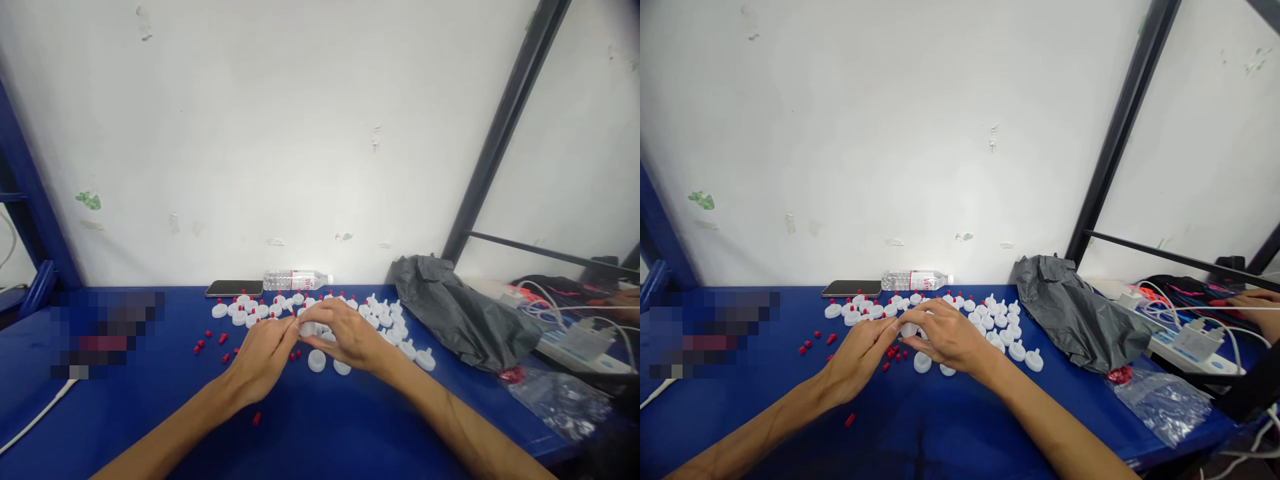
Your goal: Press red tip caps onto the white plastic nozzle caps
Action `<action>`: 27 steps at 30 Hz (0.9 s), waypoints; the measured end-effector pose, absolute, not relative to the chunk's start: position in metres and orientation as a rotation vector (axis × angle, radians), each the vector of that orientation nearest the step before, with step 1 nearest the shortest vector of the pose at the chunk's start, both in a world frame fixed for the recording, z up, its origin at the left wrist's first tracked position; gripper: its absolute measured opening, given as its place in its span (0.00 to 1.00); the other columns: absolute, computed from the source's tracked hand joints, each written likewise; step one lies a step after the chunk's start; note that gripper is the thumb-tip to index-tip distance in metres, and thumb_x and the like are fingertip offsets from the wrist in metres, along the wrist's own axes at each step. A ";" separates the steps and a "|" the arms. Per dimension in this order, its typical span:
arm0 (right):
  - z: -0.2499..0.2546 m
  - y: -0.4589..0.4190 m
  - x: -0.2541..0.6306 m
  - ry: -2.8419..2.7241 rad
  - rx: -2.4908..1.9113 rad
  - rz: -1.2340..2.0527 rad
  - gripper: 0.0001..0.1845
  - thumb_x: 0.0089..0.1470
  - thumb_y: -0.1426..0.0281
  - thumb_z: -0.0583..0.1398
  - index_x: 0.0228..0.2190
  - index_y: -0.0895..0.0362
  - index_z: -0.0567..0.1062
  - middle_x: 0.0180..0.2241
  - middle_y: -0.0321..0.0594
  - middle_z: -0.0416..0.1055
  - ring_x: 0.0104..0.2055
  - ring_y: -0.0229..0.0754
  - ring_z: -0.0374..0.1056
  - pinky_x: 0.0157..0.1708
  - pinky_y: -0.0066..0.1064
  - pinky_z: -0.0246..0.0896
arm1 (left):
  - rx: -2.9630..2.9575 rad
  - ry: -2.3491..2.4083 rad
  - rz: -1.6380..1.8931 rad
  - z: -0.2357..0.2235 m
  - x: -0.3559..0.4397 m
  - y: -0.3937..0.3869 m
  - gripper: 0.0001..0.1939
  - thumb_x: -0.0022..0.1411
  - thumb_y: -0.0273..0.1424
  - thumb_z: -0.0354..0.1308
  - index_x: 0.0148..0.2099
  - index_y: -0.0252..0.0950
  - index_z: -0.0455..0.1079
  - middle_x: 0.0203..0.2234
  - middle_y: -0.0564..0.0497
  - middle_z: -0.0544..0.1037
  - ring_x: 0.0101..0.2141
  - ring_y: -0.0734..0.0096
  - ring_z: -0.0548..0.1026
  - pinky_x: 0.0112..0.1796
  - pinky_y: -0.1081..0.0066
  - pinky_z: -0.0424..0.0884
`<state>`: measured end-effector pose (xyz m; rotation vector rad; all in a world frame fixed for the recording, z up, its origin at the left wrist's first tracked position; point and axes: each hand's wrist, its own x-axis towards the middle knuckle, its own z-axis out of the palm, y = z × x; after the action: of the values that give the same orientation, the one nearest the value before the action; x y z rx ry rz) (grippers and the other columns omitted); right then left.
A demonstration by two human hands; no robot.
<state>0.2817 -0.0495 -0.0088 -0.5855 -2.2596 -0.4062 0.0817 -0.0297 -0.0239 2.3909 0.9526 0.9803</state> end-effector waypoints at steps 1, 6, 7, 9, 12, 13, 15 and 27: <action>-0.009 -0.048 0.283 -2.249 -0.581 -0.464 0.17 0.64 0.70 0.60 0.53 0.53 0.65 0.43 0.42 0.78 0.47 0.44 0.73 0.48 0.39 0.70 | 2.336 0.958 1.000 -0.023 0.082 -0.031 0.23 0.73 0.43 0.37 0.25 0.40 0.54 0.18 0.58 0.60 0.21 0.71 0.60 0.25 0.68 0.55; -0.007 -0.031 0.316 -2.083 -1.002 -0.575 0.12 0.63 0.70 0.60 0.48 0.52 0.71 0.43 0.42 0.78 0.47 0.46 0.73 0.50 0.41 0.67 | 1.988 0.981 1.188 -0.014 0.071 -0.035 0.25 0.70 0.46 0.37 0.22 0.41 0.44 0.16 0.59 0.50 0.19 0.73 0.51 0.22 0.69 0.51; -0.006 -0.027 0.327 -2.014 -1.158 -0.520 0.11 0.63 0.68 0.60 0.47 0.52 0.72 0.43 0.41 0.78 0.47 0.47 0.73 0.51 0.41 0.66 | 2.001 0.995 1.222 -0.012 0.067 -0.035 0.25 0.70 0.45 0.38 0.22 0.41 0.44 0.16 0.59 0.49 0.19 0.73 0.50 0.22 0.69 0.51; -0.003 -0.021 0.347 -1.901 -1.311 -0.482 0.12 0.64 0.65 0.58 0.49 0.53 0.71 0.45 0.44 0.77 0.47 0.49 0.73 0.49 0.42 0.66 | 2.139 1.035 1.258 -0.010 0.062 -0.033 0.23 0.70 0.42 0.39 0.22 0.41 0.45 0.16 0.59 0.50 0.19 0.73 0.51 0.23 0.69 0.51; 0.000 -0.017 0.364 -1.872 -1.413 -0.437 0.14 0.66 0.65 0.55 0.50 0.53 0.70 0.46 0.44 0.76 0.46 0.48 0.73 0.46 0.40 0.66 | 2.512 1.090 1.175 -0.013 0.061 -0.029 0.17 0.68 0.35 0.43 0.24 0.40 0.54 0.18 0.58 0.59 0.21 0.71 0.58 0.25 0.68 0.55; 0.000 -0.017 0.365 -1.894 -1.438 -0.413 0.13 0.66 0.65 0.55 0.50 0.52 0.71 0.45 0.43 0.77 0.45 0.47 0.73 0.46 0.39 0.66 | 2.638 1.087 1.113 -0.016 0.063 -0.027 0.14 0.67 0.32 0.45 0.26 0.40 0.58 0.20 0.57 0.64 0.23 0.69 0.62 0.26 0.68 0.57; -0.001 -0.016 0.364 -1.963 -1.475 -0.362 0.12 0.65 0.64 0.56 0.47 0.52 0.74 0.42 0.40 0.78 0.42 0.46 0.74 0.44 0.36 0.66 | 2.805 1.066 0.991 -0.022 0.066 -0.025 0.09 0.65 0.29 0.47 0.32 0.40 0.65 0.25 0.53 0.70 0.29 0.65 0.68 0.29 0.67 0.61; -0.010 -0.012 0.365 -2.195 -1.601 -0.202 0.06 0.59 0.69 0.62 0.39 0.52 0.79 0.34 0.35 0.82 0.38 0.45 0.77 0.42 0.33 0.63 | 2.837 1.121 0.784 -0.032 0.061 -0.012 0.11 0.66 0.26 0.49 0.42 0.40 0.73 0.39 0.48 0.76 0.43 0.60 0.72 0.38 0.63 0.71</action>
<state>0.3654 -0.0116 -0.0099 -1.6009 -2.1948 -0.2023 0.0610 -0.0124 -0.0322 2.8371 1.1207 0.7838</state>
